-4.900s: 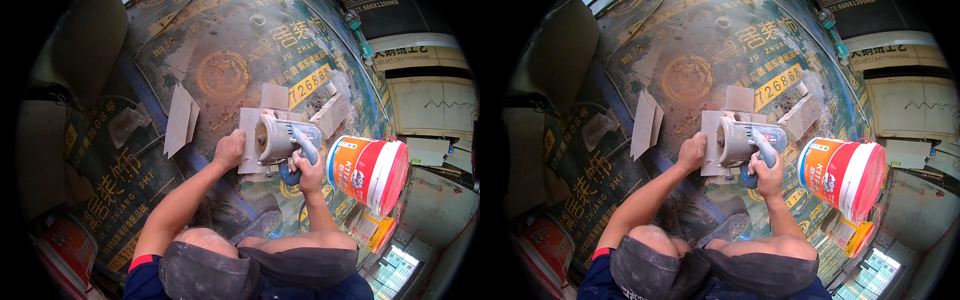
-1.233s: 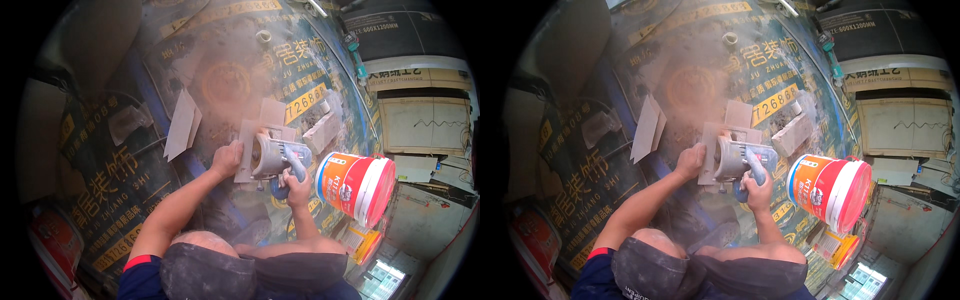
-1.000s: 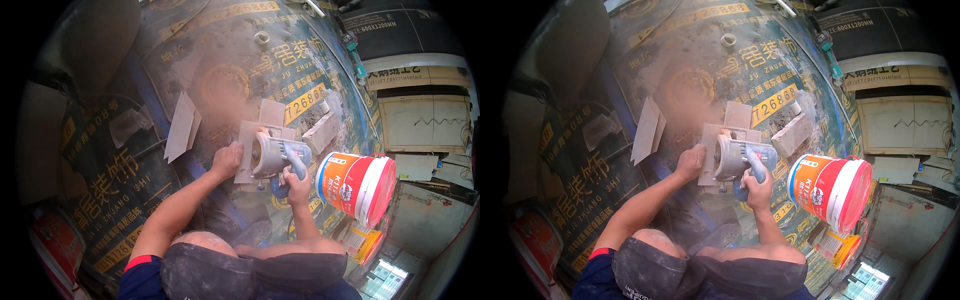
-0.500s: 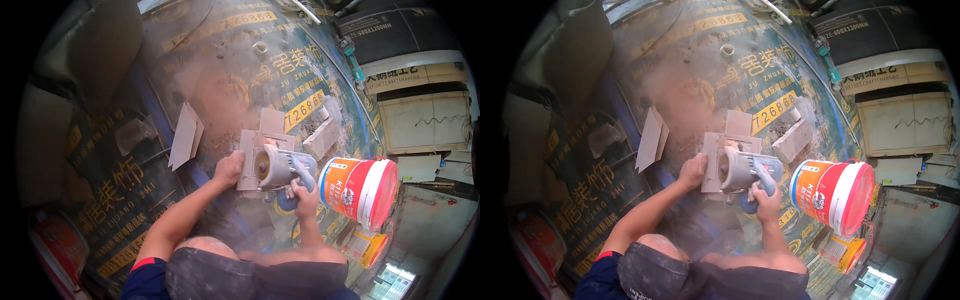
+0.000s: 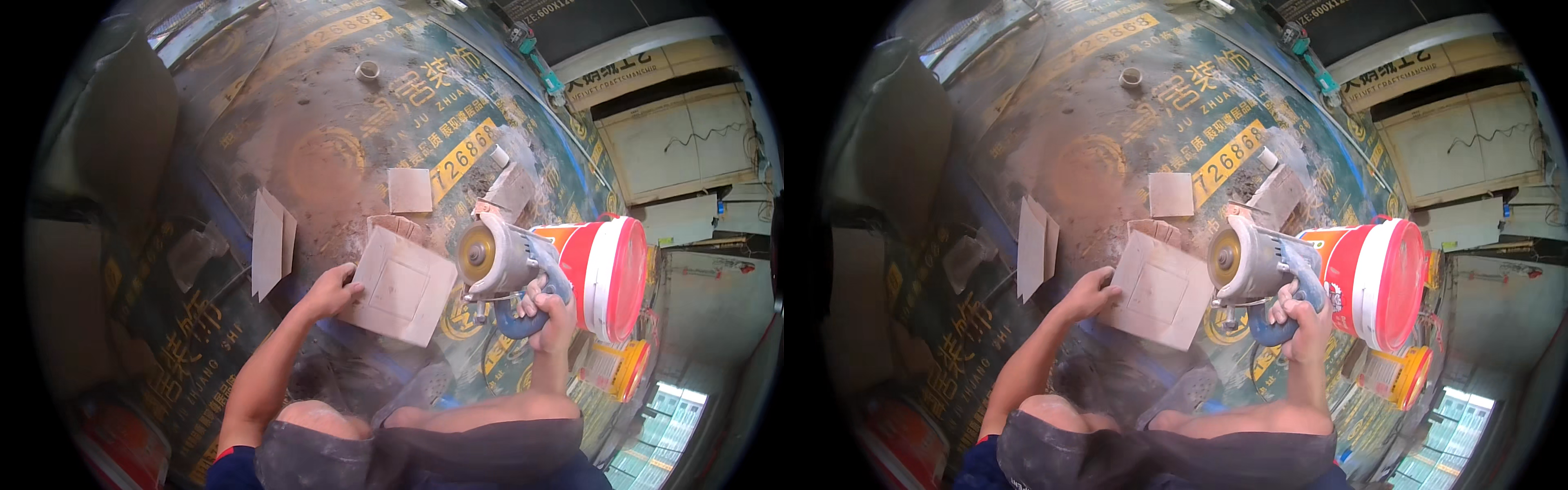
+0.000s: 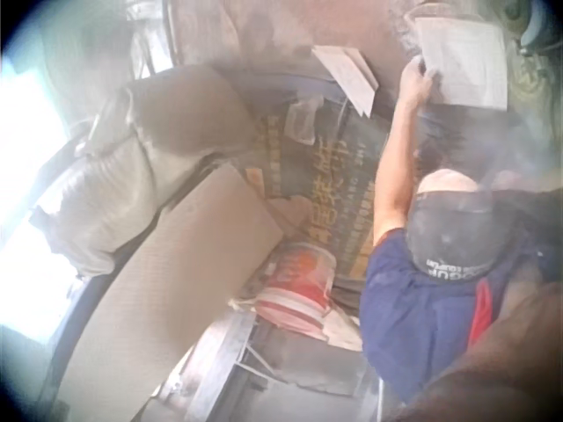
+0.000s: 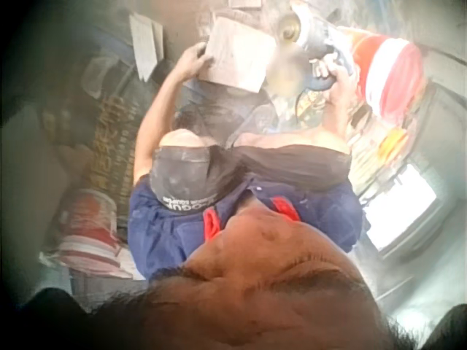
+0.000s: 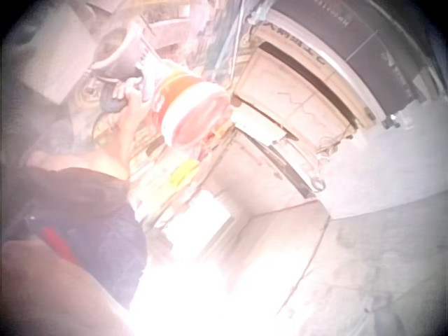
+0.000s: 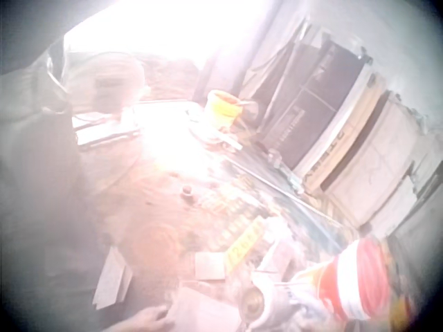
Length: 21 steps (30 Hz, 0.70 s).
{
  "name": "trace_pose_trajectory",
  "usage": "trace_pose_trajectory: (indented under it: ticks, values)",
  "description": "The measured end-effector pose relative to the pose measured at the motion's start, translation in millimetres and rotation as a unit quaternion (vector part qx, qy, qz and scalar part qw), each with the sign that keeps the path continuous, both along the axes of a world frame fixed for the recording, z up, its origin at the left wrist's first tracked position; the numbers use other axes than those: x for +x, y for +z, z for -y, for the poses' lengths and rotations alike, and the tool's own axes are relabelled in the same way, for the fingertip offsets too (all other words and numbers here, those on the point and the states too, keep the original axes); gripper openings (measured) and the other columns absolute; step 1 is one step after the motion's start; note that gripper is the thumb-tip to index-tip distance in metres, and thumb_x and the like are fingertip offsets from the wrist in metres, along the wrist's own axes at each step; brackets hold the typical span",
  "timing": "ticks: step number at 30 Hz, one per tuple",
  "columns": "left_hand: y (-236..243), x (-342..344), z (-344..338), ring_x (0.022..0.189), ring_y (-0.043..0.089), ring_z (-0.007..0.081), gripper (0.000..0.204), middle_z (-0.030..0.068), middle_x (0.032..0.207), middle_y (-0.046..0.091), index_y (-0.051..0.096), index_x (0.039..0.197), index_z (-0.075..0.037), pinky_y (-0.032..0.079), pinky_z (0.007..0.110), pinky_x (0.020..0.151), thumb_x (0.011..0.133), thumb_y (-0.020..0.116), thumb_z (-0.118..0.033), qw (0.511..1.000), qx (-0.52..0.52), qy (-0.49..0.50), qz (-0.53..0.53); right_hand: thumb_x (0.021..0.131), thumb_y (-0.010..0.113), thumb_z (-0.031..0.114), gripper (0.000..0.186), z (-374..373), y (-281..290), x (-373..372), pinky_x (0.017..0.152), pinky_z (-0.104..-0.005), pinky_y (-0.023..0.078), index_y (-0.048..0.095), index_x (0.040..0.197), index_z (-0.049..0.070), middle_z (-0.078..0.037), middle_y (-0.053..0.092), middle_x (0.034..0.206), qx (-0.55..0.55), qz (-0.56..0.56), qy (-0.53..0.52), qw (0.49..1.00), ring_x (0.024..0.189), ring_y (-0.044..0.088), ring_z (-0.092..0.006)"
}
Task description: The person cuts several tile pieces using a circular saw and then uses a handheld angle grinder to shape another tile piece.
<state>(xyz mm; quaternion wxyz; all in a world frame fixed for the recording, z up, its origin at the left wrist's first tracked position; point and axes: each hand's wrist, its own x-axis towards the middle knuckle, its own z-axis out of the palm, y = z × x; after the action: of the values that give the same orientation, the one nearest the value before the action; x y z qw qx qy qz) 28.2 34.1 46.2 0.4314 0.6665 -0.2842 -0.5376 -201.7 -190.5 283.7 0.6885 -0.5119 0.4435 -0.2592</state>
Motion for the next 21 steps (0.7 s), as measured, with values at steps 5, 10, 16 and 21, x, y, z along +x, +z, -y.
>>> trace_pose_trajectory:
  ticks: [5,10,16,21]
  values:
    - [16.1,-2.6,11.5,0.096,0.064,0.0462,0.03,0.0277,0.097,0.068,0.059,0.105,0.003,0.049,0.051,0.083,0.098,0.057,-0.026,0.992,0.064,-0.033,0.102,0.077,0.06,0.006,0.024,-0.4,-10.6,0.1,0.061,-0.0332,0.049,0.052,0.1,0.003,-0.008,0.053,0.082,0.022,-0.017,0.014,1.0,0.062,0.051,-0.0146]
    - [14.5,-31.5,31.8,0.098,0.063,0.0502,0.034,0.0307,0.099,0.067,0.057,0.104,0.001,0.047,0.058,0.086,0.102,0.05,-0.032,0.974,0.149,0.033,0.165,0.078,0.058,0.004,0.024,0.2,-30.0,12.0,0.063,-0.0334,0.049,0.051,0.101,0.002,-0.008,0.053,0.084,0.043,-0.006,0.029,0.999,0.064,0.052,-0.0145]
    - [1.8,-31.9,33.9,0.1,0.063,0.0502,0.037,0.0308,0.1,0.068,0.056,0.106,0.0,0.048,0.057,0.087,0.103,0.048,-0.036,0.979,0.122,0.047,0.157,0.074,0.056,-0.001,0.026,-5.1,-54.8,30.5,0.062,-0.0327,0.048,0.053,0.1,0.0,-0.008,0.054,0.083,0.025,-0.026,0.055,0.998,0.062,0.05,-0.0146]
    - [10.2,-29.4,38.3,0.1,0.066,0.047,0.047,0.028,0.099,0.07,0.054,0.107,-0.001,0.05,0.054,0.087,0.094,0.06,-0.046,0.981,0.119,0.009,0.153,0.075,0.056,0.001,0.024,-8.8,-76.8,43.8,0.061,-0.0293,0.049,0.055,0.099,-0.002,-0.007,0.057,0.081,-0.021,-0.034,0.095,0.995,0.062,0.053,-0.0127]
